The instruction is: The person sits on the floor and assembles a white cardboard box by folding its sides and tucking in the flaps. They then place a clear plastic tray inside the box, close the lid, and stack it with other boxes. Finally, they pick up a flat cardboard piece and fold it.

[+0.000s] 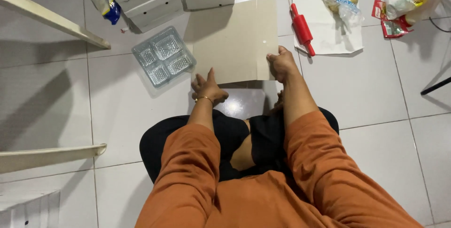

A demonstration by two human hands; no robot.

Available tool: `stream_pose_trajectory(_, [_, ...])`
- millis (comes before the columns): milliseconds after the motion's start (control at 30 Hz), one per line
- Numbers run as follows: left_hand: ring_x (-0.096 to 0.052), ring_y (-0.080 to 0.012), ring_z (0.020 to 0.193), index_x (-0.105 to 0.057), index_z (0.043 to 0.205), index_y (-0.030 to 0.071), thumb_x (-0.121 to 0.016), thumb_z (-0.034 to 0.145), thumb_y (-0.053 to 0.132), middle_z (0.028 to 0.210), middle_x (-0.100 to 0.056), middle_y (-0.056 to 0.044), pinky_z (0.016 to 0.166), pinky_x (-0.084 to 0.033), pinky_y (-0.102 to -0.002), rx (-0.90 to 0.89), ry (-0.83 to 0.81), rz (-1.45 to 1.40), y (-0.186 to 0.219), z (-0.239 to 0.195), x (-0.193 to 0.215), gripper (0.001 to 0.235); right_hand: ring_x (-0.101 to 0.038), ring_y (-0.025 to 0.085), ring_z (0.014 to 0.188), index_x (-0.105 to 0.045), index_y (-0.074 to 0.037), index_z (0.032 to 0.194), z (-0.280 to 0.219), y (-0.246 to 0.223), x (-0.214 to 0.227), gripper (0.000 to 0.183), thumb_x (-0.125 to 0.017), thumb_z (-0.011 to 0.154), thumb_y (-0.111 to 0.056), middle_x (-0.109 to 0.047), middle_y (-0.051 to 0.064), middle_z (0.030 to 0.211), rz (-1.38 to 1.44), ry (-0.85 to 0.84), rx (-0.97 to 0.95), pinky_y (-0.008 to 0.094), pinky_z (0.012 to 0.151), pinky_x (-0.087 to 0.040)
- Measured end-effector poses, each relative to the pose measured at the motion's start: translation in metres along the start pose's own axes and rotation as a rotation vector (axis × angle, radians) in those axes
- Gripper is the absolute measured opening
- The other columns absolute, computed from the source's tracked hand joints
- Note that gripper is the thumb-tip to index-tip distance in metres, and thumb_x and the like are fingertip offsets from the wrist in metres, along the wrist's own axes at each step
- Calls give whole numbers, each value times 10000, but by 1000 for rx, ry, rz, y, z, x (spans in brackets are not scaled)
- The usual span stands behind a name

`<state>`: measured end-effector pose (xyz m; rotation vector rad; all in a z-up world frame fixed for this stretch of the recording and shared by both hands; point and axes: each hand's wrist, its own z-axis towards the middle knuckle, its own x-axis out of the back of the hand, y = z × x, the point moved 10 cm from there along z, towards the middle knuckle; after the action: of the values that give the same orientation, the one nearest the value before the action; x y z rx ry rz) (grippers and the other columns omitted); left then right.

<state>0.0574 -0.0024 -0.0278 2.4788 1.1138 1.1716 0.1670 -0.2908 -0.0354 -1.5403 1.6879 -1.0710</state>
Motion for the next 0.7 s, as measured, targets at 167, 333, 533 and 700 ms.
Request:
stream_pose_trajectory(167, [-295, -351, 1510, -425, 1549, 261, -495, 963, 57, 1610, -356, -133, 1178, -325, -543, -353, 214, 290, 26, 15, -6, 625, -716, 316, 1049, -617, -116, 1342, 21, 29, 34, 434, -729, 923, -104, -736, 200, 1114, -46, 11, -72, 544, 888, -584])
stream_pose_trajectory(333, [-661, -332, 1197, -644, 1353, 155, -460, 989, 56, 1275, -691, -142, 918, -590, -483, -603, 360, 446, 18, 48, -40, 420, -539, 489, 1326, -269, -155, 1612, -45, -8, 0, 877, -800, 914, -163, -522, 344, 1420, -364, 126, -14, 616, 984, -542])
stream_pose_trajectory(533, [-699, -331, 1001, -715, 1160, 106, -508, 963, 95, 1028, -720, -142, 765, -628, -461, -659, 464, 490, 30, 45, -36, 286, -465, 456, 1406, -708, -150, 1322, -55, 2, -89, 708, -934, 673, -321, -552, 233, 1449, -1127, -265, 463, 549, 1118, -450])
stream_pose_trajectory(700, [-619, -334, 1245, -705, 1279, 175, -468, 1006, 101, 1277, -694, -111, 980, -546, -513, -471, 295, 364, 24, 42, -8, 369, -754, 315, 987, -803, -160, 1038, -62, 8, -116, 196, -661, 906, -136, -787, 98, 1033, -1362, -271, 828, 435, 838, -605])
